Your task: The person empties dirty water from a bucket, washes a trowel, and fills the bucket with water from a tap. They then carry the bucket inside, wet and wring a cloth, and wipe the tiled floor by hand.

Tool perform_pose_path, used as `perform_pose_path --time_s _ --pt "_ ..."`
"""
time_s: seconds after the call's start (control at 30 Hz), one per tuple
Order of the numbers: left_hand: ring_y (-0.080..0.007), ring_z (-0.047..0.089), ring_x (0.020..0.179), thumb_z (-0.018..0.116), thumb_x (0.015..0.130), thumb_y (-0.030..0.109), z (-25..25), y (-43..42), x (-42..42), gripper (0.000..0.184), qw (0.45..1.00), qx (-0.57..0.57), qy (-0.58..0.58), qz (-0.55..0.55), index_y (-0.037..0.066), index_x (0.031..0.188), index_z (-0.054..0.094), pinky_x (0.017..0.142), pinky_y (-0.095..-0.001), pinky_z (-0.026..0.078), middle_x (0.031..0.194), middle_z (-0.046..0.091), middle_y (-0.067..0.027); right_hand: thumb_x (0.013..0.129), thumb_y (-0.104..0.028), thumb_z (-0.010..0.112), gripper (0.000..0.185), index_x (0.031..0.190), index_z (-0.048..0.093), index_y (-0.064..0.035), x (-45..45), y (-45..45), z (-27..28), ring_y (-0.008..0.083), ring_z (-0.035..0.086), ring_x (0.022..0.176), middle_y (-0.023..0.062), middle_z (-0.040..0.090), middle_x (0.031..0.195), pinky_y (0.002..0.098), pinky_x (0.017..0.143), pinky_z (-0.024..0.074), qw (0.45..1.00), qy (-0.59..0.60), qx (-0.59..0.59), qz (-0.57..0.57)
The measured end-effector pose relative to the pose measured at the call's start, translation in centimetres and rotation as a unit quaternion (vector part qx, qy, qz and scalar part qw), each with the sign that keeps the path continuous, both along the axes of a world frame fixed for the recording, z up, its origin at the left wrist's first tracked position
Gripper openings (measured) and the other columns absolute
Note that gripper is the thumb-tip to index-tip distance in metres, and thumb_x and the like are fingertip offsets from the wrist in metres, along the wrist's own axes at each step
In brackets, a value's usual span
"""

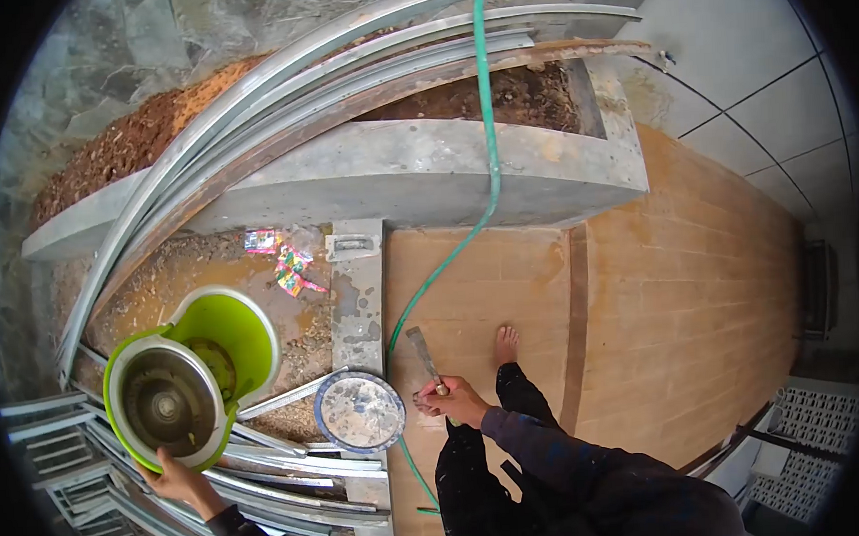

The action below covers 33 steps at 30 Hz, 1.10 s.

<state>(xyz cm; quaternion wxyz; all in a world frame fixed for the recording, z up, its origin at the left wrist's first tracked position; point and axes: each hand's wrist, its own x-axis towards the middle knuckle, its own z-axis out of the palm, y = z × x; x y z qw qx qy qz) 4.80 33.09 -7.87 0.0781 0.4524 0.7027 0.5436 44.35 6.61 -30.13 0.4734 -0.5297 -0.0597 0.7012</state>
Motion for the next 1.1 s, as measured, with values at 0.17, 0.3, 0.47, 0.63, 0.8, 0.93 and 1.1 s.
perform_pose_path --time_s 0.17,0.3,0.47,0.63,0.8,0.93,1.1 --pt "-0.0280 0.061 0.104 0.056 0.086 -0.002 -2.0 -11.0 12.8 0.062 0.948 -0.196 -0.243 -0.058 0.006 0.145 0.038 0.086 -0.0435 0.056 0.129 0.056 -0.0160 0.089 -0.010 0.072 0.015 0.093 0.060 -0.0039 8.1 -9.7 8.8 0.0139 0.070 0.081 0.0068 0.068 0.091 0.0228 0.049 0.0489 0.981 -0.083 -0.110 -0.133" --pt "-0.0283 0.059 0.104 0.055 0.078 -0.005 -3.7 -21.1 30.0 0.053 0.868 -0.330 -0.355 -0.113 0.007 0.130 0.047 0.086 -0.0446 0.055 0.118 0.057 -0.0131 0.085 -0.010 0.076 0.024 0.092 0.054 -0.0055 14.3 -18.3 13.7 0.0152 0.071 0.084 0.0100 0.068 0.095 0.0240 0.051 0.0525 0.914 -0.113 -0.179 -0.346" --pt "-0.0275 0.056 0.112 0.051 0.074 -0.015 -10.8 -35.5 48.5 0.067 0.747 -0.476 -0.413 -0.212 0.011 0.135 0.040 0.095 -0.0438 0.051 0.126 0.053 -0.0108 0.077 -0.009 0.082 0.041 0.093 0.044 -0.0054 21.7 -25.9 14.7 0.0193 0.071 0.083 0.0225 0.064 0.113 0.0250 0.047 0.0547 0.835 -0.129 -0.249 -0.473" --pt "-0.0268 0.053 0.119 0.052 0.079 -0.016 -11.7 -48.2 68.6 0.065 0.710 -0.524 -0.391 -0.264 0.009 0.136 0.035 0.099 -0.0415 0.048 0.133 0.048 -0.0111 0.074 -0.005 0.083 0.050 0.101 0.041 -0.0032 32.4 -30.0 13.5 0.0194 0.068 0.081 0.0258 0.057 0.123 0.0254 0.054 0.0551 0.781 -0.139 -0.314 -0.521" --pt "-0.0259 0.050 0.122 0.056 0.080 -0.014 -16.1 -54.2 80.1 0.064 0.680 -0.556 -0.393 -0.273 0.009 0.134 0.033 0.101 -0.0391 0.046 0.133 0.046 -0.0114 0.071 -0.002 0.080 0.055 0.110 0.043 0.0028 43.7 -32.6 10.2 0.0194 0.064 0.085 0.0130 0.061 0.098 0.0320 0.073 0.0539 0.676 -0.313 -0.296 -0.598" --pt "-0.0269 0.052 0.119 0.064 0.083 -0.006 -18.0 -55.7 89.6 0.059 0.643 -0.631 -0.336 -0.274 0.012 0.131 0.033 0.096 -0.0461 0.052 0.129 0.046 -0.0096 0.067 -0.001 0.077 0.051 0.107 0.046 0.0030 54.2 -35.1 5.0 0.0181 0.063 0.081 0.0114 0.062 0.094 0.0314 0.070 0.0535 0.647 -0.377 -0.320 -0.581" --pt "-0.0255 0.059 0.112 0.064 0.091 0.005 -24.6 -49.0 101.2 0.038 0.500 -0.728 -0.340 -0.323 0.010 0.124 0.046 0.095 -0.0446 0.056 0.125 0.054 -0.0071 0.063 -0.005 0.078 0.048 0.103 0.051 0.0015 71.2 -35.2 -1.5 0.0177 0.063 0.075 0.0103 0.063 0.090 0.0333 0.067 0.0535 0.697 -0.407 -0.209 -0.552"
